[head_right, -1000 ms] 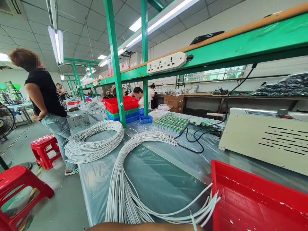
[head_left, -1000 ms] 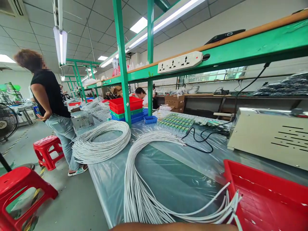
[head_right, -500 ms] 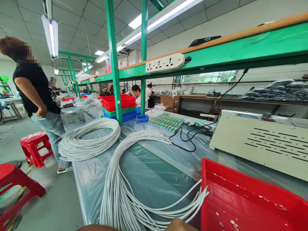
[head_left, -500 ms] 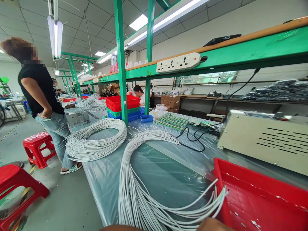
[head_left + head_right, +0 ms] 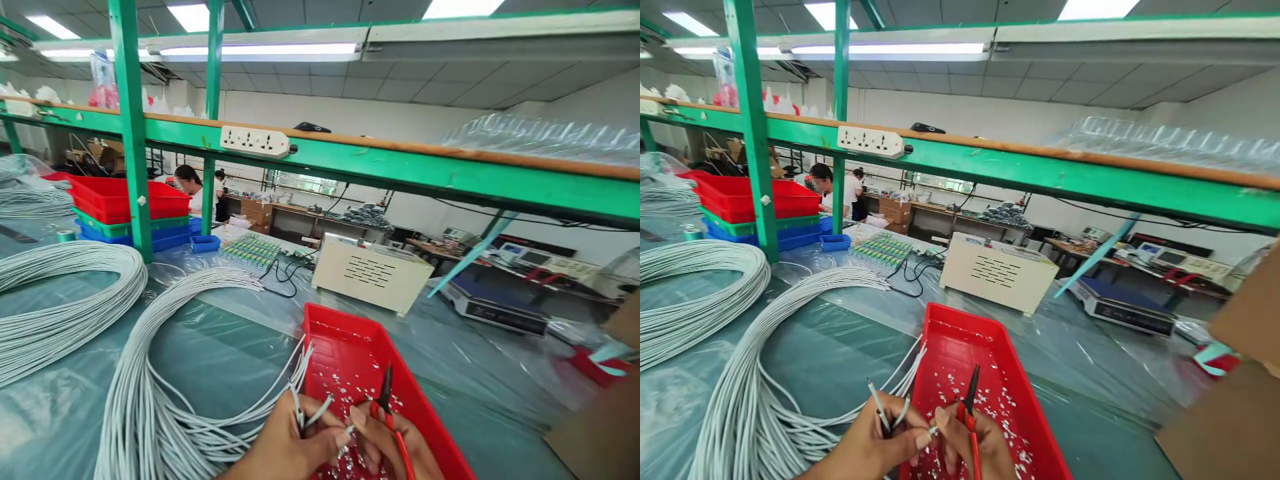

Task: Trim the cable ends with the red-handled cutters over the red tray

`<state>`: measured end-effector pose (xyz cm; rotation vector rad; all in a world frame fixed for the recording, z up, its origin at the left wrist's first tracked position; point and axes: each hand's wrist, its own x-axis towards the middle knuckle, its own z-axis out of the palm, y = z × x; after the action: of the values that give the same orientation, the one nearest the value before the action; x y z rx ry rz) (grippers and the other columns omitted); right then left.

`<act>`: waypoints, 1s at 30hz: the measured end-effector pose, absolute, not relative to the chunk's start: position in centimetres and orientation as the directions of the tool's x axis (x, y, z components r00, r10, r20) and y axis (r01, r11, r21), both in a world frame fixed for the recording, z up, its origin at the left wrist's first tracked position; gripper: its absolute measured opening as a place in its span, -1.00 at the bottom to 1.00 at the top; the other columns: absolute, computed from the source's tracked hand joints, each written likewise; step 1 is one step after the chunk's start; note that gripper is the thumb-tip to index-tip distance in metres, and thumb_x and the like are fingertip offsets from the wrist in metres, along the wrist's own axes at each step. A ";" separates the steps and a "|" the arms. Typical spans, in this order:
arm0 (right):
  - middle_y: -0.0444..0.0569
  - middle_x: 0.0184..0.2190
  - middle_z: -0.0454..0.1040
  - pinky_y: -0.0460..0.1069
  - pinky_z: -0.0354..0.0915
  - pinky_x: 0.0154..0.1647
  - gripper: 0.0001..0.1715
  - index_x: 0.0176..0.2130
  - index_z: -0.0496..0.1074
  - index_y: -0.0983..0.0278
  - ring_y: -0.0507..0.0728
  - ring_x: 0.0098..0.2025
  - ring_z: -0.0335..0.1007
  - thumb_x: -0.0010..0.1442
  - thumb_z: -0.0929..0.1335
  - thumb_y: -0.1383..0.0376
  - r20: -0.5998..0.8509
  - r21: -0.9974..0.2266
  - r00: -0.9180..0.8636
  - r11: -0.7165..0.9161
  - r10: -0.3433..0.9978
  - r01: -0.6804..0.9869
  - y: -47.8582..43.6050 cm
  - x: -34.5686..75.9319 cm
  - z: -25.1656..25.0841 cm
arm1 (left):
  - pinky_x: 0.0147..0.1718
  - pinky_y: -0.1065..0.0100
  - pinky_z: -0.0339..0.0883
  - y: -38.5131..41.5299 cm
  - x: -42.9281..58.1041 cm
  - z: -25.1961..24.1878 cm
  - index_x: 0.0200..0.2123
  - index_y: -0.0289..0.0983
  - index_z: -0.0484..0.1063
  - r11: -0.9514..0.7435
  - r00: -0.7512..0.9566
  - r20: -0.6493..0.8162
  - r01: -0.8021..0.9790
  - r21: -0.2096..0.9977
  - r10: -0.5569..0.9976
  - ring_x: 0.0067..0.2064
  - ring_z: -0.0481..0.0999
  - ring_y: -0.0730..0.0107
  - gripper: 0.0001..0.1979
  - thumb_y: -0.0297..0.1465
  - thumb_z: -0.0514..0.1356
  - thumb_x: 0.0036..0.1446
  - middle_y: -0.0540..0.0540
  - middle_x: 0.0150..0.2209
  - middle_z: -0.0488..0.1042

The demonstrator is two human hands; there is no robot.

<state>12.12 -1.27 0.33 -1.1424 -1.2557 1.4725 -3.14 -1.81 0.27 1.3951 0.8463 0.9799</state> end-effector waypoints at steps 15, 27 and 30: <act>-0.14 -0.66 0.18 -0.19 0.03 -0.56 -0.62 -0.52 0.34 0.37 -0.06 -0.58 0.06 -0.11 0.39 0.07 0.141 -0.989 0.102 0.136 0.985 0.060 -1.4 12.8 0.7 | -0.45 0.47 0.19 -1.7 -3.4 -0.4 -0.42 -0.42 0.40 -0.224 0.193 0.212 0.044 0.974 0.958 -0.45 0.29 0.47 -0.76 -0.31 0.13 0.00 -0.12 -0.48 0.36; -0.05 -0.54 0.40 -0.16 0.24 -0.44 -0.82 -0.46 0.45 0.34 0.06 -0.48 0.30 -0.06 0.35 0.26 0.289 -0.913 -0.086 0.302 0.953 0.276 -2.1 12.0 0.5 | -0.54 0.51 0.21 -1.7 -3.2 -0.5 -0.28 -0.32 0.41 -0.820 0.197 0.815 0.324 0.471 0.545 -0.50 0.37 0.50 -0.79 -0.58 0.08 -0.02 -0.07 -0.52 0.41; -0.06 -0.54 0.40 -0.16 0.23 -0.43 -0.84 -0.49 0.45 0.33 0.06 -0.48 0.31 -0.10 0.35 0.26 0.301 -0.929 0.008 0.292 0.954 0.226 -2.6 11.2 0.5 | -0.56 0.50 0.21 -1.4 -3.0 -1.3 -0.25 -0.32 0.38 -0.854 0.200 0.888 0.422 0.304 0.414 -0.51 0.39 0.49 -0.77 -0.58 0.08 -0.02 -0.07 -0.50 0.42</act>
<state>11.25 -2.60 0.50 -1.1549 -1.4659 0.8366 -3.01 -1.42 -1.35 2.4385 0.8502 1.8008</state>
